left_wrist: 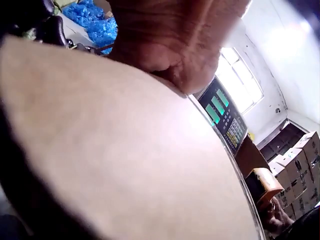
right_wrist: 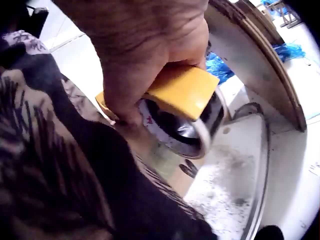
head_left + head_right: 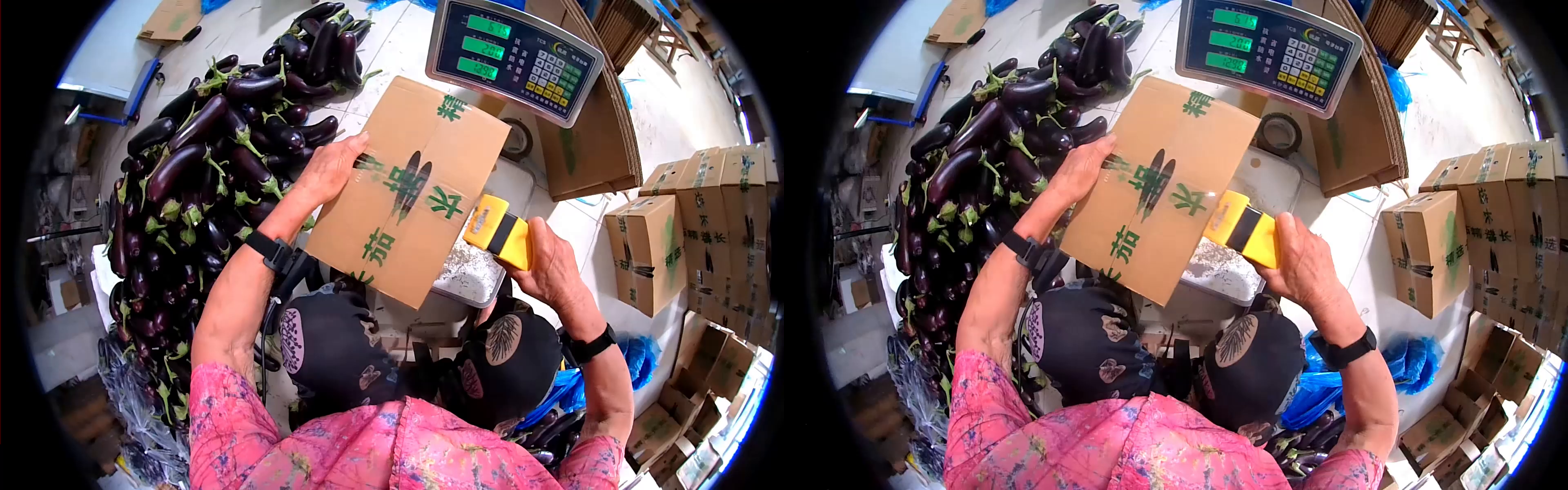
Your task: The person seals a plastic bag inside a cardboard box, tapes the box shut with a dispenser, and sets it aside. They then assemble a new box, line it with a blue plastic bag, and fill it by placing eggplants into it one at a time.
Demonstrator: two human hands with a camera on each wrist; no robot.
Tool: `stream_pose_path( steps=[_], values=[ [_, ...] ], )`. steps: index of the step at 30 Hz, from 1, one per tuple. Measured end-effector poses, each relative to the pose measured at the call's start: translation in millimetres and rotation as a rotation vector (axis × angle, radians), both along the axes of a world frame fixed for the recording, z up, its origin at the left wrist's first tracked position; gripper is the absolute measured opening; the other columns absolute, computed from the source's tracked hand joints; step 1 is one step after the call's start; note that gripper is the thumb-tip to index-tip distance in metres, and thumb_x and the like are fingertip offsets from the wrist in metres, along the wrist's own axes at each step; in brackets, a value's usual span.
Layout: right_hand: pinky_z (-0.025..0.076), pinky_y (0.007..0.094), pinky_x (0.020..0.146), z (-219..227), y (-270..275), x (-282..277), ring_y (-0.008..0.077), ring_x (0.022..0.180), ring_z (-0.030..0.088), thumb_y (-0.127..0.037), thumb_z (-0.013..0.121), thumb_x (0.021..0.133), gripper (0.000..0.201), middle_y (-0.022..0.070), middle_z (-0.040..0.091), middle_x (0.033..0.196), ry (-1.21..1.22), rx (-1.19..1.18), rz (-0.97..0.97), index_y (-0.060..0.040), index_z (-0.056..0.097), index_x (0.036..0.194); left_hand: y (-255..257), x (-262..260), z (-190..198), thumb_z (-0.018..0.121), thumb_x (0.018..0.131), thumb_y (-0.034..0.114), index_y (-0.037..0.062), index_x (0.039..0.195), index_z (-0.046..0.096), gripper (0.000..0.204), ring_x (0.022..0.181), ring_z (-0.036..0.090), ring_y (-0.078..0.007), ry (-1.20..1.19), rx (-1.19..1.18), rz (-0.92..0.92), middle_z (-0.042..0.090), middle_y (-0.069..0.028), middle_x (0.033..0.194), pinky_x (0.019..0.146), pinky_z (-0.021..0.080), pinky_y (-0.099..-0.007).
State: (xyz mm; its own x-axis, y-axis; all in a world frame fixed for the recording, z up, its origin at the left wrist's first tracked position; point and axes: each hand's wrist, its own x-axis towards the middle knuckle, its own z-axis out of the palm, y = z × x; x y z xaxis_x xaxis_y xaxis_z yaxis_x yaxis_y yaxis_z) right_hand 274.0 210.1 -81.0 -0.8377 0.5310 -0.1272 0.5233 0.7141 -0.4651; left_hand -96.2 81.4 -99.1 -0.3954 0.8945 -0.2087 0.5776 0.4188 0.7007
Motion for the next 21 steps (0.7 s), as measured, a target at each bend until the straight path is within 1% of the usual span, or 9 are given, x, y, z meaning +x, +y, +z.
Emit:
stream_pose_path(
  steps=[3,4,7,9,11,13,17,19,21],
  values=[
    [0.054,0.0464,0.071,-27.6,1.6,19.7,0.0417,0.083,0.064,-0.028,0.08,0.075,0.052,0.0207,0.06,0.092,0.053,-0.026,-0.022,-0.0022,0.046,0.106,2.4,-2.5,3.1,0.028,0.104,0.053,0.0031,0.123,0.062,0.064,0.11,0.06,-0.0454,-0.02,-0.098,-0.003,0.067,-0.0257,0.114,0.095,0.047,-0.0432],
    [0.054,0.0462,0.071,-35.9,1.7,24.7,0.0416,0.083,0.064,-0.027,0.079,0.075,0.052,0.0208,0.06,0.092,0.066,-0.038,-0.031,-0.0021,0.047,0.106,1.4,1.3,4.8,0.03,0.104,0.054,0.0023,0.123,0.062,0.064,0.108,0.063,-0.0419,-0.067,-0.06,0.04,0.068,-0.0245,0.112,0.095,0.047,-0.0412],
    [0.053,0.0459,0.072,-61.2,3.0,42.6,0.0411,0.084,0.063,-0.025,0.078,0.074,0.051,0.0208,0.059,0.093,0.107,-0.062,-0.054,-0.0017,0.047,0.108,1.2,0.4,-0.5,0.032,0.104,0.054,0.0013,0.122,0.062,0.064,0.106,0.066,-0.0355,-0.049,-0.033,0.076,0.07,-0.0221,0.109,0.094,0.047,-0.0389],
    [0.052,0.0454,0.072,-75.9,1.5,59.8,0.041,0.085,0.063,-0.025,0.078,0.074,0.052,0.0205,0.059,0.093,0.104,-0.073,-0.07,-0.0014,0.048,0.108,0.0,-3.0,-2.5,0.032,0.104,0.054,0.0009,0.123,0.062,0.064,0.105,0.066,-0.0322,-0.083,-0.05,0.078,0.07,-0.0214,0.109,0.094,0.047,-0.0378],
    [0.052,0.0451,0.071,-94.6,0.2,87.1,0.0409,0.084,0.062,-0.029,0.078,0.077,0.052,0.0195,0.059,0.09,0.087,-0.067,-0.097,-0.0002,0.048,0.109,2.4,-3.8,-2.1,0.033,0.104,0.054,0.0003,0.122,0.062,0.064,0.104,0.066,-0.0305,-0.111,-0.048,0.082,0.07,-0.0212,0.109,0.093,0.047,-0.0373],
    [0.052,0.0458,0.071,-98.6,-4.6,101.2,0.0416,0.083,0.062,-0.031,0.078,0.079,0.052,0.02,0.059,0.088,0.025,-0.07,-0.147,-0.0001,0.048,0.109,1.6,-1.0,0.5,0.033,0.104,0.054,-0.0004,0.122,0.061,0.064,0.104,0.066,-0.0303,-0.138,-0.041,0.091,0.07,-0.0218,0.109,0.093,0.047,-0.0371],
    [0.052,0.047,0.071,-99.5,-15.1,122.7,0.043,0.084,0.062,-0.032,0.079,0.078,0.052,0.0213,0.059,0.087,0.053,-0.053,-0.206,-0.0005,0.049,0.106,-1.1,-9.7,-6.0,0.034,0.104,0.053,-0.001,0.123,0.061,0.063,0.106,0.066,-0.0297,-0.099,-0.043,0.059,0.07,-0.0209,0.111,0.094,0.046,-0.0374],
    [0.052,0.0476,0.071,-95.7,-19.2,136.2,0.0433,0.083,0.062,-0.032,0.079,0.077,0.052,0.0218,0.059,0.089,-0.039,-0.07,-0.247,-0.001,0.048,0.105,1.3,-7.4,-4.8,0.035,0.104,0.053,-0.0008,0.123,0.061,0.063,0.106,0.066,-0.0289,-0.122,-0.01,0.091,0.07,-0.0203,0.112,0.094,0.046,-0.0375],
    [0.052,0.0471,0.071,-95.2,-18.3,131.7,0.0424,0.083,0.062,-0.029,0.078,0.077,0.049,0.0213,0.059,0.089,-0.094,-0.012,-0.204,-0.0007,0.048,0.104,0.4,-4.1,-4.8,0.036,0.104,0.053,-0.001,0.123,0.061,0.063,0.105,0.065,-0.0277,-0.155,0.004,0.105,0.071,-0.0197,0.111,0.094,0.047,-0.0368]
  ],
)
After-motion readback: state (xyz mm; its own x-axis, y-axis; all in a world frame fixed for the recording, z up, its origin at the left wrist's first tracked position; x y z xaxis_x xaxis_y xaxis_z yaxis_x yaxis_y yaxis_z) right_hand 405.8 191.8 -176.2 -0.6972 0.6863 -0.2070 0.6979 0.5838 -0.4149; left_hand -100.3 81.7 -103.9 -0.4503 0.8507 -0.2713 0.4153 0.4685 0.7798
